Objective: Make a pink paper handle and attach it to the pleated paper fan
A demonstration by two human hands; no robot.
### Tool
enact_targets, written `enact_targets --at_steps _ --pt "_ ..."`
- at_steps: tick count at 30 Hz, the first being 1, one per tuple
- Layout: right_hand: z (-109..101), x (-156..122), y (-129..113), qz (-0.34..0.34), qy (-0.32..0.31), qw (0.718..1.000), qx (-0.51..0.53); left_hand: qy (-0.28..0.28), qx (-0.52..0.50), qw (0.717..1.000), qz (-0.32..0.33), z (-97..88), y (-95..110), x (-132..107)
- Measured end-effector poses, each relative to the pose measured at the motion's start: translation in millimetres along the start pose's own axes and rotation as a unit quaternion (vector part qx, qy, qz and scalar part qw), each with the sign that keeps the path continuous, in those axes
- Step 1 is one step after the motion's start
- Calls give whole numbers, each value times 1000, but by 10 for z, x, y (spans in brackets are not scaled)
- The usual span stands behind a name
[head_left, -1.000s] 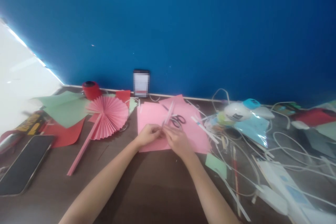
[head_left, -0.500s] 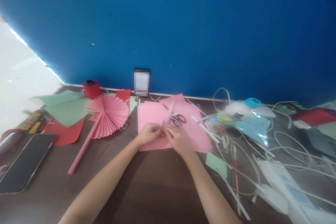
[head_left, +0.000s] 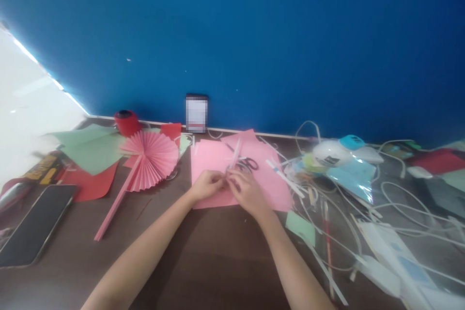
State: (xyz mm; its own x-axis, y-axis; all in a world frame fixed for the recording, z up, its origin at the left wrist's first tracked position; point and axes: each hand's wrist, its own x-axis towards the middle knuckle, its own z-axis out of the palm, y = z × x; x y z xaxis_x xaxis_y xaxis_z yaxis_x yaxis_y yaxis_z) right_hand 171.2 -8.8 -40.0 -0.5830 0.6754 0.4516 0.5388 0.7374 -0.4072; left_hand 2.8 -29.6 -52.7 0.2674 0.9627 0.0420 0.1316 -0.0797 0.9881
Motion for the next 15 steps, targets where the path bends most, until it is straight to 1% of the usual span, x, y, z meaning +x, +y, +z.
enact_targets --at_steps 3,7,15 --pt "16 -3 -18 -6 -20 999 -26 1 6 1000 7 -2 4 -1" --pt "79 -14 -37 3 -18 999 -45 3 2 1000 1 -8 31 -5" --pt "147 -27 -41 33 5 999 18 12 28 999 15 -5 6 2"
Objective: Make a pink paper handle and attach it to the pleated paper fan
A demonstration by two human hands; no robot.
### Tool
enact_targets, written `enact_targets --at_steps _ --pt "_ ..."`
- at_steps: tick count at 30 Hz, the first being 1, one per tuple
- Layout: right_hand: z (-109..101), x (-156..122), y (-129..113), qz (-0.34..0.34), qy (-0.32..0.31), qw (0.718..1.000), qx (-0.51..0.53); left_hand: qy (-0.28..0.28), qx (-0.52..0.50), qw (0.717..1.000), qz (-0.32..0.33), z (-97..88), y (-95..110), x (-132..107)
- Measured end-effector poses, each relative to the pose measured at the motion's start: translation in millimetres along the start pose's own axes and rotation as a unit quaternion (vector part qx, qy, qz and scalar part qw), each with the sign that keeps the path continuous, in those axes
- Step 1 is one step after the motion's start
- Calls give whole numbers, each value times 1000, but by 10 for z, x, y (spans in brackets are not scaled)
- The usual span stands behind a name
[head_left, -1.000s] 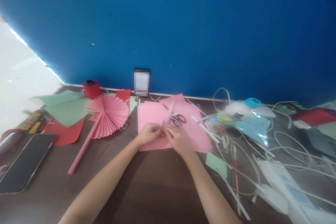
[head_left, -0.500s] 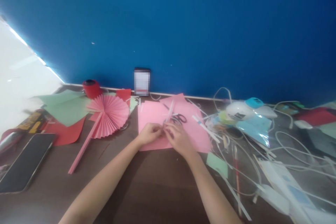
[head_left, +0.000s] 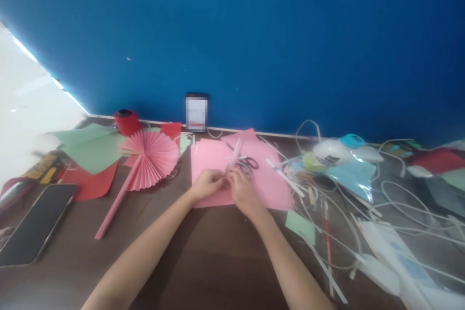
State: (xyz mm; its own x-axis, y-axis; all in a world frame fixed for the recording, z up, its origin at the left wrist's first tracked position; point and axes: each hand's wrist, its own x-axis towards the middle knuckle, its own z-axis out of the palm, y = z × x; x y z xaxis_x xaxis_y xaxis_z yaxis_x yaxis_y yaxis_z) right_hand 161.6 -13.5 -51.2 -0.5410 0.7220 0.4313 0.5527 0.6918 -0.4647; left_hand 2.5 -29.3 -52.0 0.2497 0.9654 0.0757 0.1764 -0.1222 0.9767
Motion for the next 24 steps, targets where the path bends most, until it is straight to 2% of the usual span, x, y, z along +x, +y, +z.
enact_targets --at_steps 5,19,24 --pt "17 6 -6 39 15 999 34 7 19 1000 -1 -1 17 -5" --pt "54 11 11 69 60 994 60 5 -2 1000 -16 19 1 0" --pt "35 24 1 94 67 988 101 6 -8 1000 -16 21 13 -9"
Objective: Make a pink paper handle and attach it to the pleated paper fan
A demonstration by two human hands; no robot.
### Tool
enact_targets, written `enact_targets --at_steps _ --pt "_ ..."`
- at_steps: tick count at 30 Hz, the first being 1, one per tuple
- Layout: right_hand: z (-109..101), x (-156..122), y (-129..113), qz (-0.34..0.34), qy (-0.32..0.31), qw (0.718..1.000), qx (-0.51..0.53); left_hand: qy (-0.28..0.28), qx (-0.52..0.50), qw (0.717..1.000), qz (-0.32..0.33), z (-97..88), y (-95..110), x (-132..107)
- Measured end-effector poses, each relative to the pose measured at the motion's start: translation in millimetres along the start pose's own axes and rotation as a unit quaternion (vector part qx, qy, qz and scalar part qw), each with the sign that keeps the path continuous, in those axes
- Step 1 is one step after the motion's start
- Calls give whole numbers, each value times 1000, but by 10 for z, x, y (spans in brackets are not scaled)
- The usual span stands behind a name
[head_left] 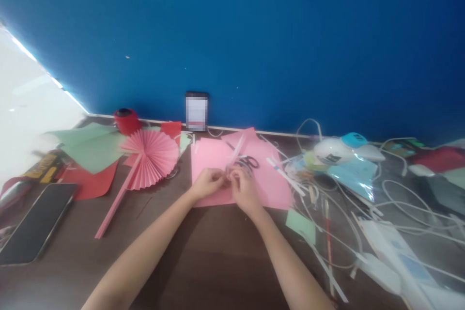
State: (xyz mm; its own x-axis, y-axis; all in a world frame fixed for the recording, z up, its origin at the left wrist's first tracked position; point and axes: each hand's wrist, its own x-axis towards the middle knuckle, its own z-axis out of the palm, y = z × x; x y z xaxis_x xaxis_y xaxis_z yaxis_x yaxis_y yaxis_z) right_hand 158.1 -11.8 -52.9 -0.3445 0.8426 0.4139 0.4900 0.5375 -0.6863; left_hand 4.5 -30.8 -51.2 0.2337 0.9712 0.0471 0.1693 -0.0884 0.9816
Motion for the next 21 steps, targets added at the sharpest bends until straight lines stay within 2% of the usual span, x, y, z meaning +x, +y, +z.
enact_targets --at_steps 4,11,21 --pt "-3 2 -11 20 2 999 48 1 21 1000 13 -6 3 2" --pt "28 9 -18 19 47 998 36 -2 36 999 21 -18 16 7" --pt "14 19 -19 33 19 999 37 -1 17 1000 2 -6 -33 3"
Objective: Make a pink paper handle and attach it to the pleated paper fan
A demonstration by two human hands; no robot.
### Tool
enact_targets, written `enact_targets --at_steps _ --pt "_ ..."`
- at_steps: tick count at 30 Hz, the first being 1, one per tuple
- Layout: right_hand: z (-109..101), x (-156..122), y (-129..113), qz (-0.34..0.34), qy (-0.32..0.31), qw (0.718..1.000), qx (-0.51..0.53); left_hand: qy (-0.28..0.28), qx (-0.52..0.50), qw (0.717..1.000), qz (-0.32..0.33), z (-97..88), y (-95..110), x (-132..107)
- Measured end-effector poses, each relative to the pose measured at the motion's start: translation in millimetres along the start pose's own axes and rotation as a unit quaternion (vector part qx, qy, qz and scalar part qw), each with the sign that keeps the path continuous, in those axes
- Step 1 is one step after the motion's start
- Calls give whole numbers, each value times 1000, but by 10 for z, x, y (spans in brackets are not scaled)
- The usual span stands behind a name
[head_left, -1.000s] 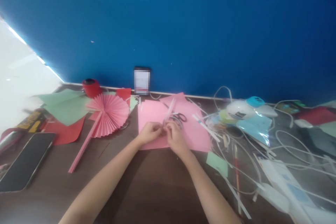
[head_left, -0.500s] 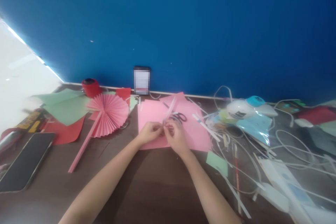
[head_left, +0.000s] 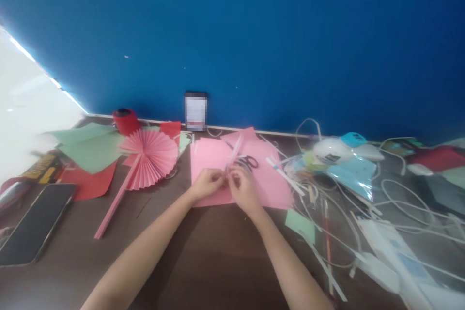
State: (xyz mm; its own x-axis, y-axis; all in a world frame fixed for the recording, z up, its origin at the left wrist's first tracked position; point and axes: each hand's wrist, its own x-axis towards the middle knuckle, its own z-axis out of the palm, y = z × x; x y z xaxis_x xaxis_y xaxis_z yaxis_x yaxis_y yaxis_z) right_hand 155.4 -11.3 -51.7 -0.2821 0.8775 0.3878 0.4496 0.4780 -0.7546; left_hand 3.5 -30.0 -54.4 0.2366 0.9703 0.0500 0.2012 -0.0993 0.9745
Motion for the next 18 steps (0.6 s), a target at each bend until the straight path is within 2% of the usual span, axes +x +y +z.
enact_targets --at_steps 7,10,13,18 --pt "-37 17 27 21 21 999 26 13 -84 995 -48 -8 -2 15" --pt "-83 32 66 27 48 998 16 -4 -109 989 -99 -69 15 21" --pt "-169 55 111 36 69 997 -26 -32 -108 983 -147 -195 31 17" --pt "-413 99 216 56 99 986 -123 -51 -75 980 -176 -515 147 -31"
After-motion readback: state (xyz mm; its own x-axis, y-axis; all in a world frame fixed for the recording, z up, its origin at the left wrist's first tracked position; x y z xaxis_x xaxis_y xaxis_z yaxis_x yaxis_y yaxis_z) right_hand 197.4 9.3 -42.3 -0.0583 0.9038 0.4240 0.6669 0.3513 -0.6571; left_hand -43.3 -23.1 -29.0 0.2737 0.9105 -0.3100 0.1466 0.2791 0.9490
